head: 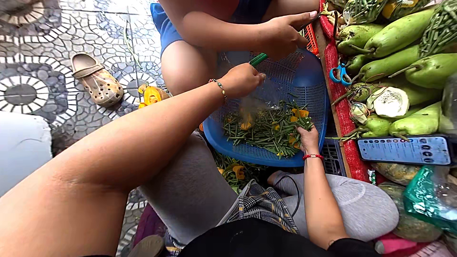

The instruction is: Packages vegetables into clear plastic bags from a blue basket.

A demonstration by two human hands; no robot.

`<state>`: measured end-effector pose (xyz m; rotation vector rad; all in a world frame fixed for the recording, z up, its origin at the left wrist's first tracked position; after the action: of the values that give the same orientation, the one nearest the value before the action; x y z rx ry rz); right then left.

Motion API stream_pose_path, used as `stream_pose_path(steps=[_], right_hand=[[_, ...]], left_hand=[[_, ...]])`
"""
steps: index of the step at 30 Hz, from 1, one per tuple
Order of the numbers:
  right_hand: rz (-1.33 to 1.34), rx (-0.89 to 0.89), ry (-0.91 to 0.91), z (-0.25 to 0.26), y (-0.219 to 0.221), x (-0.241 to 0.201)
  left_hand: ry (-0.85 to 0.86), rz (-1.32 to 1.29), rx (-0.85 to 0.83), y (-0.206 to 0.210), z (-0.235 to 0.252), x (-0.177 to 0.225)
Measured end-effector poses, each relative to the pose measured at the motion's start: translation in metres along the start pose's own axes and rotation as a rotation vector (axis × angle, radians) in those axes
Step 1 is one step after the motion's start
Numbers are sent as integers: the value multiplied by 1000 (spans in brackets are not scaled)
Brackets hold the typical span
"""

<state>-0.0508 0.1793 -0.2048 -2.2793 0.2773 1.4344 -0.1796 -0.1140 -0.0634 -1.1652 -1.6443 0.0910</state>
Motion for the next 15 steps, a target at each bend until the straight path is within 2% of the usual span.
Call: stream_pose_path(steps=[4,7,11,15], right_hand=[[332,19,144,-3,2,-1],[506,-70,121,-9,7,-20],[775,-471,-184,-28,24,-90],[796,-842,-360,-50,62,-141]], left_hand=[[-7,-4,-10,3,1,1],[0,4,-27,4,0,3],[5,-3,-32,7,1,6],[-14,-32,-47,10,2,9]])
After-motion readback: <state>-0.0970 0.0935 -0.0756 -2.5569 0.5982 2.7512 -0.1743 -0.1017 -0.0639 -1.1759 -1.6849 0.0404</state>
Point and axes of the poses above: each hand's wrist, its own z-axis towards the middle knuckle, its own y-axis out of the palm, x = y × z, the point moved 4 cm from there along z, towards the middle knuckle, and after that the axes turned 4 degrees about -x, right-handed, at the moved point
